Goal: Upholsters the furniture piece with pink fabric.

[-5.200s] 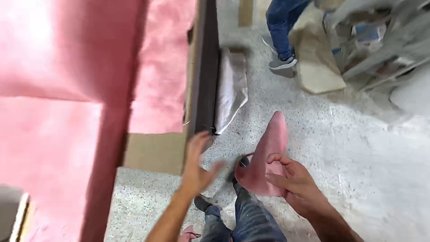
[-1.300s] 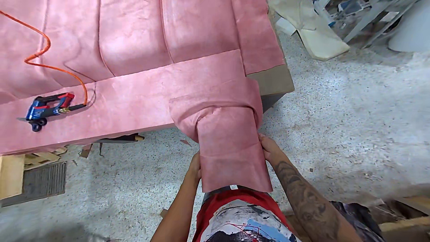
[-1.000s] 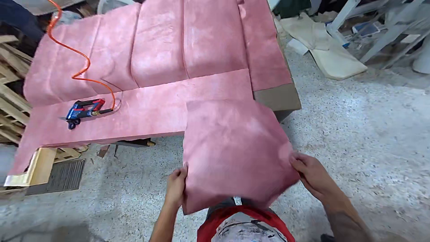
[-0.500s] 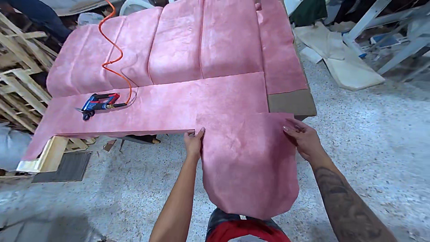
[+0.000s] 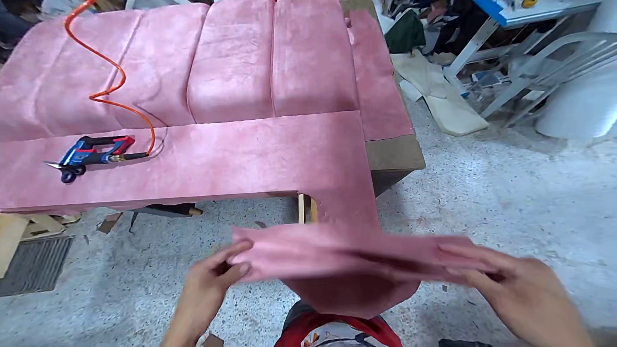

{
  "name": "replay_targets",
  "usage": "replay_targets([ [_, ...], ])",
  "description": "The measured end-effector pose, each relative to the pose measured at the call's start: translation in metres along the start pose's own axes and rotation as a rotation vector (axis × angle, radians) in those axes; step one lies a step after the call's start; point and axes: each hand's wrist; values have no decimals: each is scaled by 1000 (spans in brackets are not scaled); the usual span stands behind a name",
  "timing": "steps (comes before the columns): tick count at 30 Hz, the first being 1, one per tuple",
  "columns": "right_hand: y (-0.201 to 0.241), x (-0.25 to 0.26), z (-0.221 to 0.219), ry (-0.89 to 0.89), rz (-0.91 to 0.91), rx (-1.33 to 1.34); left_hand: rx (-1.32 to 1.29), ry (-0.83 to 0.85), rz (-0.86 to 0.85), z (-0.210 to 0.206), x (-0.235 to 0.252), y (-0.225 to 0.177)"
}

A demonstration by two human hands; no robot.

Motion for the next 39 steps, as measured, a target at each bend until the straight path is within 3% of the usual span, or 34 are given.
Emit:
replay_targets([
  [4,43,-30,26,122,18,141,149,24,-137,51,-44,-36],
  [6,27,-10,17,-88,-9,56,326,-92,-222,45,-27,-40],
  [8,-16,35,2,-266,1,13,437,-183,-255,25,19,-30],
  [10,-55,86,-14,-219,-77,75,340,-98,-152,1,74,-16],
  [13,-107,142,-49,-234,-278,272,-45,40,156,-42,137,12],
  [15,-129,157,-64,-236,-400,395,-209,137,225,-54,167,33],
  [17,-137,156,-68,-247,-458,422,-206,102,248,-61,175,41],
  [20,-115,135,-59,-240,-434,414,-138,-25,175,-62,154,36],
  [24,-82,98,-45,-239,-287,456,33,2,-56,-38,102,9],
  [26,-71,82,-39,-254,-177,404,236,25,-203,-23,79,-2],
  [29,-53,58,-21,-241,42,227,430,-77,-411,1,40,-20],
  [33,-25,22,6,-83,194,289,11,12,-470,12,-17,-48],
  [36,-15,15,24,65,184,505,-327,-20,-360,0,-38,-60],
  [39,-17,37,14,-108,9,433,-406,-125,-177,-16,-15,-65],
])
Point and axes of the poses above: each hand's wrist, its own x-axis towards the middle knuckle, its own z-axis out of the back of the hand, y = z × x, and after that the axes turned 13 degrees about x, right-handed
